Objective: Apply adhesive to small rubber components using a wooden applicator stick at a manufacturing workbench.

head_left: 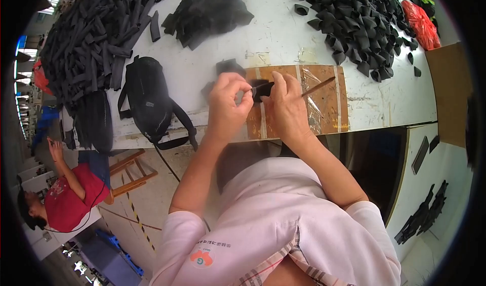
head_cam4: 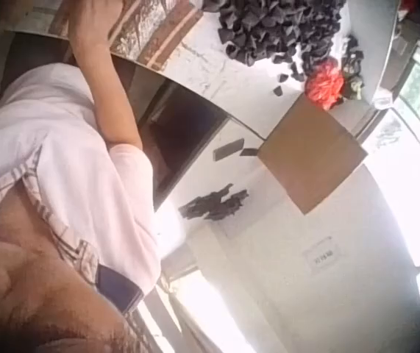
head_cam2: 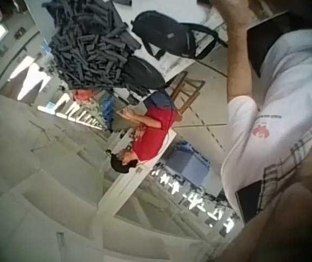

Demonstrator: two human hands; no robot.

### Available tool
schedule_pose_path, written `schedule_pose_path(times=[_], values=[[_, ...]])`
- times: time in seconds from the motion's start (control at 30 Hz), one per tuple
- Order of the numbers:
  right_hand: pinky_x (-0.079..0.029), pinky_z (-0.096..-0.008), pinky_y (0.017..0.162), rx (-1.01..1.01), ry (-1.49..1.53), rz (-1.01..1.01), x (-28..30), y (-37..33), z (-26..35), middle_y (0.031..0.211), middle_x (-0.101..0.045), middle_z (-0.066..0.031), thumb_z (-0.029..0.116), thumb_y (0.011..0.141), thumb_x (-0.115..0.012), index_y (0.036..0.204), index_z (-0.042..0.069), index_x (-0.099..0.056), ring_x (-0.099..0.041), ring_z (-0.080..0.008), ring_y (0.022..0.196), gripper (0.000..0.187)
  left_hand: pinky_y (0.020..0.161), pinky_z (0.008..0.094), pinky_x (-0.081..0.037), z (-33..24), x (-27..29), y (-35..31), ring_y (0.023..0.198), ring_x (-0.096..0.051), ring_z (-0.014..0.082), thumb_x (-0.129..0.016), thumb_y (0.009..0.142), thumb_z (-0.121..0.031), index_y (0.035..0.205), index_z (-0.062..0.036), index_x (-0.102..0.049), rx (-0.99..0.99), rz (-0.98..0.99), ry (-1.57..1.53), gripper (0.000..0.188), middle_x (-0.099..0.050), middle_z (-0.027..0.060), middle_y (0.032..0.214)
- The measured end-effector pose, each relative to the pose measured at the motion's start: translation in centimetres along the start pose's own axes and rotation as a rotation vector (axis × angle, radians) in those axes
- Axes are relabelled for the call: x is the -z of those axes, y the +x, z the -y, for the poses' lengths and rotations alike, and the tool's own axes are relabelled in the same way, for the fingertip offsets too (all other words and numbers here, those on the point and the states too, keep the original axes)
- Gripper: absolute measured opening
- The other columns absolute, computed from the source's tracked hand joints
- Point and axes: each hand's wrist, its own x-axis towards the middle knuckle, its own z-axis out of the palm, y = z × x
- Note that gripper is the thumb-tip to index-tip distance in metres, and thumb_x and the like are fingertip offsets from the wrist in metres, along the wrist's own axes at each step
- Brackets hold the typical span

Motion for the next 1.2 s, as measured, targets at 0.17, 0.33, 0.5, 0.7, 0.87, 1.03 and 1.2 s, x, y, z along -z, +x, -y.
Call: schedule_pose_path(times=[0.17,0.33,0.5,0.7,0.87,1.03,1.2], values=[[-0.045,-0.0345,0.058,0.271,0.232,-0.295,0.3,-0.4,1.0,0.086,-0.052,-0.0143,0.012,0.075,-0.063,0.102,0.002,-0.054,-0.053,-0.0260,0.070,0.030,0.055,0.0165,-0.040,0.6,-0.4,-0.1,0.062,-0.048,0.0035,-0.056,0.079,0.000,0.080,0.0018,-0.057,0.237,-0.032,-0.517,0.003,-0.054,-0.0005,0.076],[-0.043,-0.0313,0.052,0.186,0.452,-0.164,2.3,-1.1,0.5,0.075,-0.052,-0.0118,0.007,0.073,-0.063,0.089,0.001,-0.058,-0.053,-0.0236,0.058,0.018,0.055,0.0215,-0.041,-2.7,-0.2,-1.2,0.061,-0.049,0.0047,-0.054,0.078,-0.003,0.080,0.0028,-0.053,0.335,0.080,-0.546,0.006,-0.055,0.0022,0.067],[-0.046,-0.0332,0.053,0.466,0.080,-0.408,2.4,-2.8,0.6,0.076,-0.052,-0.0108,-0.001,0.067,-0.062,0.084,0.001,-0.056,-0.055,-0.0261,0.061,0.018,0.043,0.0169,-0.037,-3.8,-1.4,-2.7,0.051,-0.045,0.0021,-0.051,0.080,0.002,0.083,0.0018,-0.050,0.219,-0.058,-0.300,0.002,-0.053,0.0003,0.065],[-0.045,-0.0315,0.052,0.429,-0.033,-0.512,3.1,-4.6,0.2,0.075,-0.047,-0.0099,0.003,0.068,-0.061,0.083,0.001,-0.054,-0.052,-0.0242,0.069,0.017,0.060,0.0231,-0.047,-6.1,-3.1,-3.6,0.069,-0.058,0.0103,-0.059,0.079,-0.002,0.089,0.0031,-0.053,0.421,-0.133,-0.726,0.013,-0.060,0.0064,0.078],[-0.045,-0.0309,0.051,0.466,-0.159,-0.528,3.0,-4.9,-0.3,0.077,-0.048,-0.0101,0.003,0.067,-0.059,0.084,0.000,-0.053,-0.052,-0.0232,0.069,0.018,0.041,0.0146,-0.035,-5.8,-5.0,-3.5,0.055,-0.050,0.0028,-0.054,0.079,0.006,0.089,0.0021,-0.050,0.331,-0.274,-0.600,0.012,-0.058,0.0050,0.077],[-0.045,-0.0305,0.051,0.317,-0.126,-0.571,3.4,-4.2,-1.5,0.075,-0.050,-0.0098,0.001,0.066,-0.060,0.081,0.000,-0.055,-0.052,-0.0222,0.063,0.016,0.038,0.0148,-0.032,-7.0,-3.4,-1.6,0.040,-0.040,0.0031,-0.052,0.073,0.009,0.090,-0.0008,-0.050,0.696,-0.066,-1.216,0.020,-0.056,0.0068,0.076],[-0.036,-0.0202,0.046,-0.172,1.011,-0.108,6.1,-4.2,-1.4,0.065,-0.053,0.0001,0.004,0.074,-0.059,0.077,0.001,-0.062,-0.048,-0.0067,0.054,0.005,0.035,0.0153,-0.025,-6.9,-2.6,-1.5,0.038,-0.032,0.0021,-0.050,0.071,0.006,0.090,-0.0008,-0.050,0.647,0.195,-1.576,0.020,-0.052,0.0042,0.074]])
